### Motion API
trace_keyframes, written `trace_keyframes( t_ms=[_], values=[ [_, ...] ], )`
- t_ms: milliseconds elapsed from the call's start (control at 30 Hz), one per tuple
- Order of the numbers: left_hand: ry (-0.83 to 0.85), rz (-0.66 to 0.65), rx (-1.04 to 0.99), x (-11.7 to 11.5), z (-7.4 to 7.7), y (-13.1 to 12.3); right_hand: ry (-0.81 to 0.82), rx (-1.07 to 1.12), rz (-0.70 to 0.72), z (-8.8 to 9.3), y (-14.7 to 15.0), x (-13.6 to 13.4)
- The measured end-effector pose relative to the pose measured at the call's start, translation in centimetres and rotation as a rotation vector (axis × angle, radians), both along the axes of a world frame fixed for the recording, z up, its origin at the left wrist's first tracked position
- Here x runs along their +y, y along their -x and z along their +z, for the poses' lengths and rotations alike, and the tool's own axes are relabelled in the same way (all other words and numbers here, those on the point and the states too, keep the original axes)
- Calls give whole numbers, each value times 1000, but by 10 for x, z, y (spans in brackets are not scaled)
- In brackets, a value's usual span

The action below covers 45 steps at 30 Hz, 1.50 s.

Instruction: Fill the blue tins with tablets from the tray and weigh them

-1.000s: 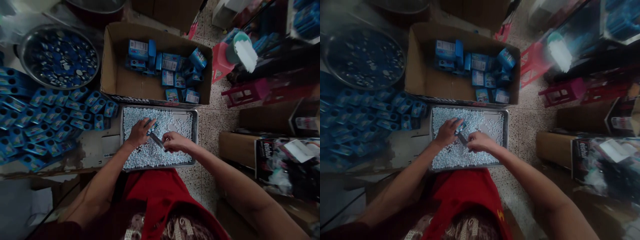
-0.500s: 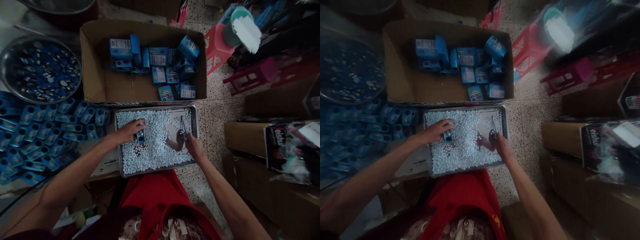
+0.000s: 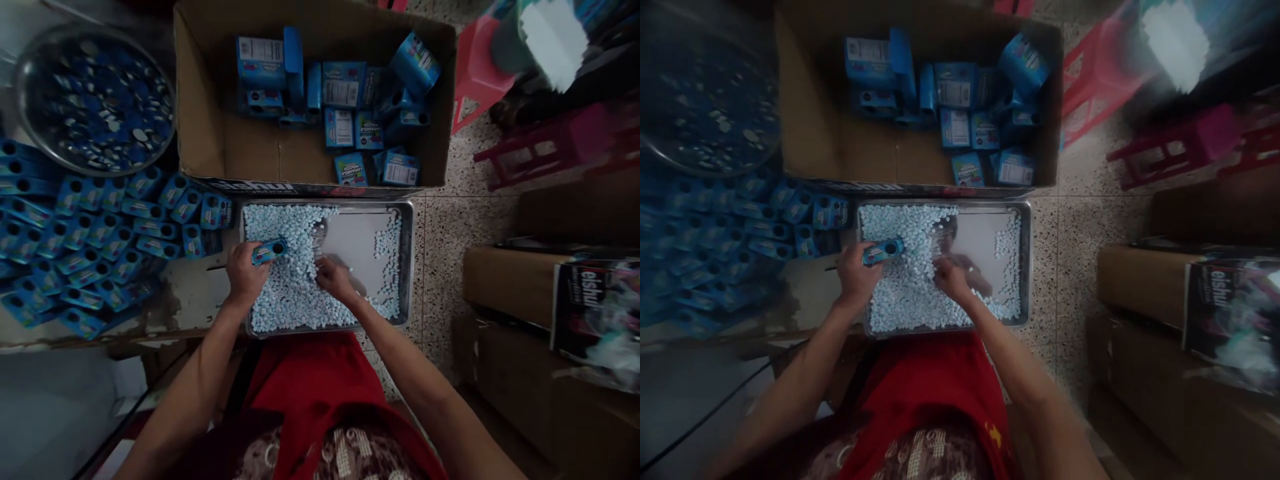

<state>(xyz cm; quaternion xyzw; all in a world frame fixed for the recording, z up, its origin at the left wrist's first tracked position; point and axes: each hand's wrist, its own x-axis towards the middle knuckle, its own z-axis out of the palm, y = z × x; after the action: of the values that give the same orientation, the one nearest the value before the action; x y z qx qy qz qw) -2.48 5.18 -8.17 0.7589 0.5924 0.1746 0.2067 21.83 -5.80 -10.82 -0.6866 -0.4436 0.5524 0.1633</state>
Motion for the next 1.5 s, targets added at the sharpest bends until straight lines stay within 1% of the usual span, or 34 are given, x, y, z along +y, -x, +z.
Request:
trace_keyframes(
  t_ms=[67,133,167,233,300,367,433,533,700,933,1067,1133,1167,1233,1300,1367,1433,1500],
  values=[
    [-43,39,6,4,3,3,44,149,-31,9,-3,-7],
    [-62,27,0,11,9,5,74,272,-58,26,-10,-14],
    [-62,7,-6,14,11,5,74,297,-58,38,-14,-16],
    [-52,-43,-23,19,16,2,50,270,-14,63,-21,-17],
    [-49,-79,-43,21,20,-4,34,223,42,87,-25,-13],
    [-45,-98,-63,21,23,-9,41,206,86,106,-26,-4],
    [-28,-129,-74,19,25,-12,78,204,103,121,-26,6],
    [0,-176,-63,15,27,-12,179,211,78,139,-25,22],
    [3,-185,-62,7,25,-11,376,239,53,167,-20,43],
    [-5,-197,-80,0,21,-18,452,181,72,192,-16,56],
    [-54,-187,-81,-3,19,-19,459,215,50,202,-20,51],
    [-56,-178,-86,-4,18,-18,440,230,38,201,-27,39],
    [-50,-174,-91,-4,18,-18,418,230,35,197,-32,30],
    [-34,-143,-115,-5,16,-15,332,173,45,179,-44,9],
    [-24,-62,-155,-9,10,-14,202,-17,84,151,-55,-15],
    [-27,62,-218,-17,-2,-16,119,-314,138,116,-60,-35],
    [-45,202,-316,-30,-19,-25,126,-568,215,81,-54,-47],
    [-68,321,-418,-44,-38,-42,148,-668,291,54,-36,-50]
  ],
)
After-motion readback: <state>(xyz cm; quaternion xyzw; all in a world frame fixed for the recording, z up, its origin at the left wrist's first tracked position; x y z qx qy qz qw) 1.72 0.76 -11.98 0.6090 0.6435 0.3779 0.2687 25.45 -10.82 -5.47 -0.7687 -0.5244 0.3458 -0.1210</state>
